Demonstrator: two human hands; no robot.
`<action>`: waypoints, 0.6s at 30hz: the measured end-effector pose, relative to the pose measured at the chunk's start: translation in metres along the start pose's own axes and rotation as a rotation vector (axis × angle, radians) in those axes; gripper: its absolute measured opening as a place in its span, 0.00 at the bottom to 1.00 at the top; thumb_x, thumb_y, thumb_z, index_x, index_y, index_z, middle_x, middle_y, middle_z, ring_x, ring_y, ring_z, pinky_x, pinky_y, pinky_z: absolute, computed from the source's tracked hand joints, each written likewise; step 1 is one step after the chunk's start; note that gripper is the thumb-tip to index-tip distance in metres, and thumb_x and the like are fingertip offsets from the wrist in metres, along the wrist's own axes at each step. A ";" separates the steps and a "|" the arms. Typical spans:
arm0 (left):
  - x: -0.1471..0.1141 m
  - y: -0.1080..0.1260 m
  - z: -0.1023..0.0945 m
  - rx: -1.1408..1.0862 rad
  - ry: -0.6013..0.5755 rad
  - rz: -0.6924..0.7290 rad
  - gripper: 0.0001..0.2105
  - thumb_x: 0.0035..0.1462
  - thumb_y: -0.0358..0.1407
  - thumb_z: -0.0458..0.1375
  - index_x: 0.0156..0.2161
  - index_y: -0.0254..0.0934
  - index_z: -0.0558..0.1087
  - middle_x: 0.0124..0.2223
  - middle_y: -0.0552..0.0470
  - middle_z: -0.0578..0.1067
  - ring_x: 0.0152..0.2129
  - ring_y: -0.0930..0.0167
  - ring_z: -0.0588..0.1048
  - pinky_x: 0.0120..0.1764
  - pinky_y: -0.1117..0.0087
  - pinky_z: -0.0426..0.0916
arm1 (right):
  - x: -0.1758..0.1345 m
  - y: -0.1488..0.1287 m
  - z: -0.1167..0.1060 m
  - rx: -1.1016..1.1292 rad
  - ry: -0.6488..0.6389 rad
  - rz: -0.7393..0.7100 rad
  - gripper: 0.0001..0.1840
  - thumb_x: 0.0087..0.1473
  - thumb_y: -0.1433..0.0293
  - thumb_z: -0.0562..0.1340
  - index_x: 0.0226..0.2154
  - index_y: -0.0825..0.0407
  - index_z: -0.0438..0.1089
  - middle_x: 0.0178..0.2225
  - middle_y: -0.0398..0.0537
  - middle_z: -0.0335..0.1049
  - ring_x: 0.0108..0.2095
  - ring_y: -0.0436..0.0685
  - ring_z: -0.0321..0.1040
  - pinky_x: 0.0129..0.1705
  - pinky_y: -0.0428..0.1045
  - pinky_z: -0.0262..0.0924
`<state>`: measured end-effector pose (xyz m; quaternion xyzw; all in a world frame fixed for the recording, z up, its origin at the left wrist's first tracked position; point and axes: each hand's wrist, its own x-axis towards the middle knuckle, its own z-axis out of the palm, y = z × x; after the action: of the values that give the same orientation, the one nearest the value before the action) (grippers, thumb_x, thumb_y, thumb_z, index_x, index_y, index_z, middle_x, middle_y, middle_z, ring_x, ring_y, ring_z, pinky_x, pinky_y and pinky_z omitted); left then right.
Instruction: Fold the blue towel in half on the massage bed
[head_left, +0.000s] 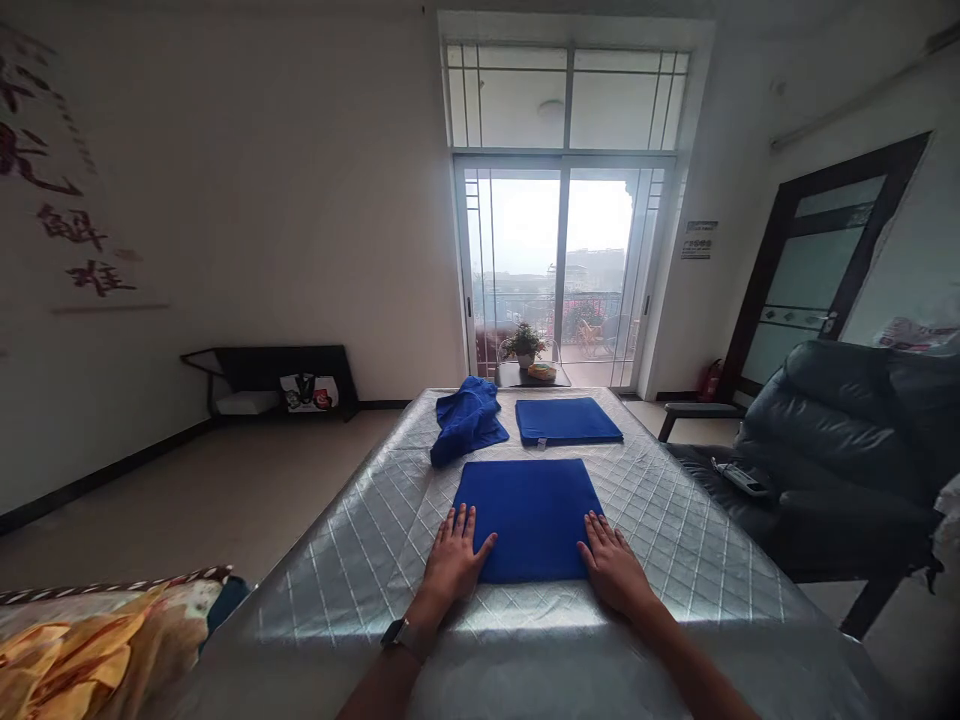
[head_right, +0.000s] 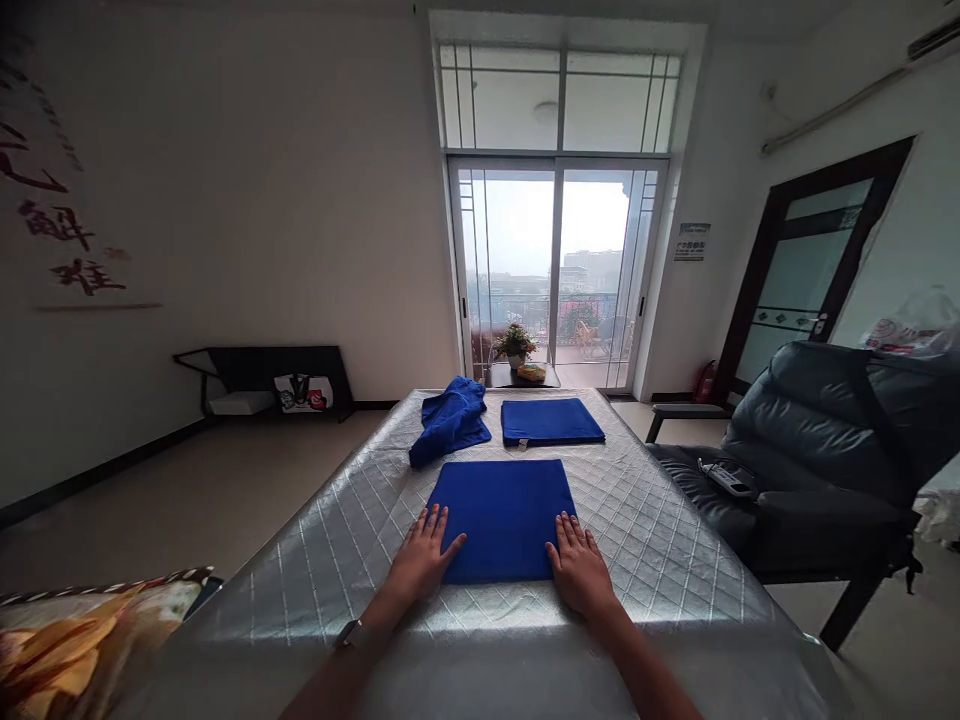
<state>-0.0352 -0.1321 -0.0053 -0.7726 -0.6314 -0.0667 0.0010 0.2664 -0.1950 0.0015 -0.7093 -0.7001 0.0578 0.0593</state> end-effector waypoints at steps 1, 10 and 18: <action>0.000 -0.002 -0.001 -0.003 -0.013 -0.001 0.44 0.65 0.62 0.31 0.72 0.28 0.48 0.74 0.39 0.45 0.71 0.55 0.43 0.68 0.53 0.47 | -0.001 -0.001 -0.001 0.001 -0.005 0.004 0.36 0.69 0.58 0.39 0.72 0.59 0.42 0.73 0.48 0.34 0.73 0.56 0.31 0.72 0.56 0.30; 0.003 0.065 -0.015 -0.043 0.012 0.094 0.43 0.66 0.59 0.28 0.71 0.26 0.50 0.73 0.39 0.46 0.71 0.59 0.45 0.69 0.56 0.44 | -0.002 -0.004 -0.004 0.020 0.003 0.002 0.36 0.68 0.58 0.40 0.72 0.59 0.42 0.73 0.50 0.35 0.73 0.57 0.31 0.71 0.57 0.30; 0.001 0.164 -0.002 -0.176 -0.053 0.380 0.39 0.68 0.55 0.26 0.71 0.32 0.52 0.73 0.47 0.50 0.71 0.65 0.45 0.70 0.57 0.41 | -0.001 0.000 0.001 -0.014 -0.001 -0.016 0.35 0.68 0.62 0.41 0.72 0.58 0.43 0.73 0.50 0.36 0.73 0.57 0.32 0.71 0.57 0.31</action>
<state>0.1248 -0.1643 0.0108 -0.8763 -0.4660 -0.0998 -0.0706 0.2659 -0.1958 0.0004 -0.7039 -0.7062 0.0525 0.0545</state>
